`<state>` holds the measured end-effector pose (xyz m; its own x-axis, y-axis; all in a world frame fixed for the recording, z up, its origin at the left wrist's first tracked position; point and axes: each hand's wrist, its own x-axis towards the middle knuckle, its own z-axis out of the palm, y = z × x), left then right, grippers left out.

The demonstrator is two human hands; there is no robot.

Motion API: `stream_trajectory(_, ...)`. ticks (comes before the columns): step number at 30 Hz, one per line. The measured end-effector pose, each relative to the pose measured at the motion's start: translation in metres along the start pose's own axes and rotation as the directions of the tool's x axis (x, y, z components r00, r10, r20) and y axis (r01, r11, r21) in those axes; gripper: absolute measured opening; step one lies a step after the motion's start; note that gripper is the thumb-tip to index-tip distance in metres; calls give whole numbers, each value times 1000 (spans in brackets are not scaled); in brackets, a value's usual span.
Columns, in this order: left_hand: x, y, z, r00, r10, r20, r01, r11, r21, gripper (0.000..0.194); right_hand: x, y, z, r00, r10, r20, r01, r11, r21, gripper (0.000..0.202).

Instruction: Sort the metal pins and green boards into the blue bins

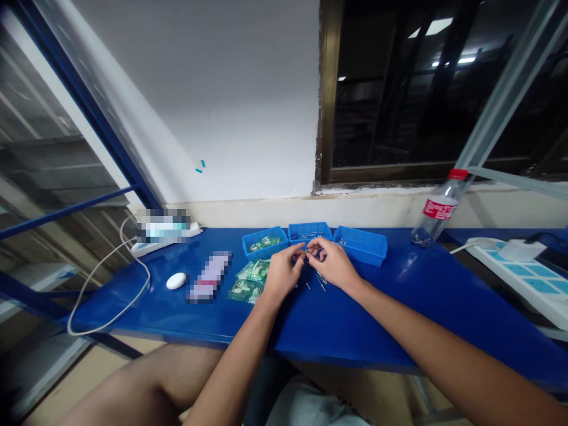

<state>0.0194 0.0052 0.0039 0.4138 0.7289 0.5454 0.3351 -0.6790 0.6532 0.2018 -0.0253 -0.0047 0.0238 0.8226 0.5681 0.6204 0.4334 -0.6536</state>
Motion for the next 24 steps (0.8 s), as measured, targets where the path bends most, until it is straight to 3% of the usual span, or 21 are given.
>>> stream_trajectory(3,-1,3,0,1000,-19,-21,19,1000,-20,40,0,-1,-1,999,-32,16,32,999,-7,29)
stream_trajectory(6,-1,7,-3,999,-39,-27,39,999,-9,26,1,-1,-3,998,-68,15,69,997,-31,25)
stream_trajectory(10,-2,11,-6,999,-40,6,40,999,1,33,1,2,-4,999,-53,0,53,999,-5,17)
stream_trajectory(15,0,7,-4,997,-70,28,72,996,-54,25,0,3,-1,998,-51,38,50,999,21,14)
stream_trajectory(19,1,3,-2,992,-129,6,129,990,-51,21,-1,1,-1,999,7,39,-10,995,98,12)
stream_trajectory(24,0,2,-4,994,-105,31,105,994,5,22,-1,3,2,995,88,49,-95,981,168,16)
